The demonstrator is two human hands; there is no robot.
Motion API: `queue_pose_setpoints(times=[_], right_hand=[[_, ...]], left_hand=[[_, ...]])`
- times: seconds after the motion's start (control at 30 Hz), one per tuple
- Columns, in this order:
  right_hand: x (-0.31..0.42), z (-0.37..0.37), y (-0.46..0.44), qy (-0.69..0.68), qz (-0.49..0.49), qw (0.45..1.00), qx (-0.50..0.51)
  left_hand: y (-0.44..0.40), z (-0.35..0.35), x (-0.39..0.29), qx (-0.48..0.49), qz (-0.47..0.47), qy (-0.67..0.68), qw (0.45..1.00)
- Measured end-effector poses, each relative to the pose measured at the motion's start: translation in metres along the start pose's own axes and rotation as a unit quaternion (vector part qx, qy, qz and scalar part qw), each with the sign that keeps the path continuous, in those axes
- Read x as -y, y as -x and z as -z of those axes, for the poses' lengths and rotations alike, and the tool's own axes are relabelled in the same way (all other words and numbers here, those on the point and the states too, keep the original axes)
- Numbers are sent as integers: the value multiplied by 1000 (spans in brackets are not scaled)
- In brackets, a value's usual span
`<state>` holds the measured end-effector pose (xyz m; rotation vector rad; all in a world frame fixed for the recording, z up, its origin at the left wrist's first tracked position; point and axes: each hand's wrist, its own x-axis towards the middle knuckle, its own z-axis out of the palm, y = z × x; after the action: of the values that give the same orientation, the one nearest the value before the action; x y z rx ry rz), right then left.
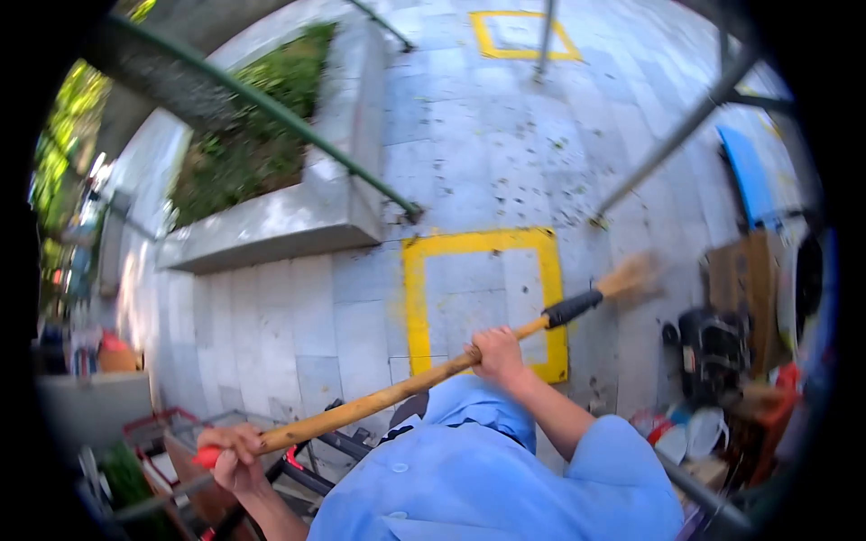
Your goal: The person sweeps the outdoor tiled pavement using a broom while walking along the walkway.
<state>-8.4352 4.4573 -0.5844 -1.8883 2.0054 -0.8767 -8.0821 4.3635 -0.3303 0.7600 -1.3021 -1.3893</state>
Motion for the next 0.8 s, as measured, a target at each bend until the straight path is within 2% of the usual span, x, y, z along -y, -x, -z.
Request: queue_pose_setpoints(times=[0.07, 0.13, 0.2, 0.27, 0.33, 0.37, 0.4, 0.43, 0.5, 0.6, 0.67, 0.73, 0.8], right_hand=[[0, -15, -1, -43, -29, 997, 50], [10, -23, -24, -68, -4, 997, 24], [24, -27, -59, -85, 67, 993, -49], [43, -24, -73, -79, 83, 992, -61], [67, -19, -78, -74, 93, 990, -72], [80, -20, -65, -79, 80, 993, -26], [91, -22, -47, -81, 65, 994, 20], [101, -23, -36, -79, 67, 994, 18], [118, -31, -20, -96, 6, 989, 116], [144, -69, -16, -81, -52, 981, 171], [167, -98, -30, -121, -49, 980, 150], [193, -125, -63, -142, 8, 983, 114], [216, -141, -110, -112, 91, 989, 24]], left_hand=[[3, -12, -14, -16, -7, -26, 1000], [7, -20, -34, 38, -40, -53, 997], [15, -5, -56, 49, -100, -96, 989], [11, 10, -73, 64, -141, -118, 981], [-1, 43, -81, 25, -153, -82, 985], [-6, 61, -83, -5, -156, -45, 987], [-15, 69, -84, -23, -153, -52, 987], [-24, 77, -83, -33, -122, -44, 991], [-47, 89, -75, -43, -85, -35, 995], [-70, 123, -68, 5, 9, -29, 1000], [-76, 159, -83, -18, -63, -5, 998], [-75, 182, -128, 6, -85, -26, 996], [-66, 195, -161, 38, -164, -34, 985]])
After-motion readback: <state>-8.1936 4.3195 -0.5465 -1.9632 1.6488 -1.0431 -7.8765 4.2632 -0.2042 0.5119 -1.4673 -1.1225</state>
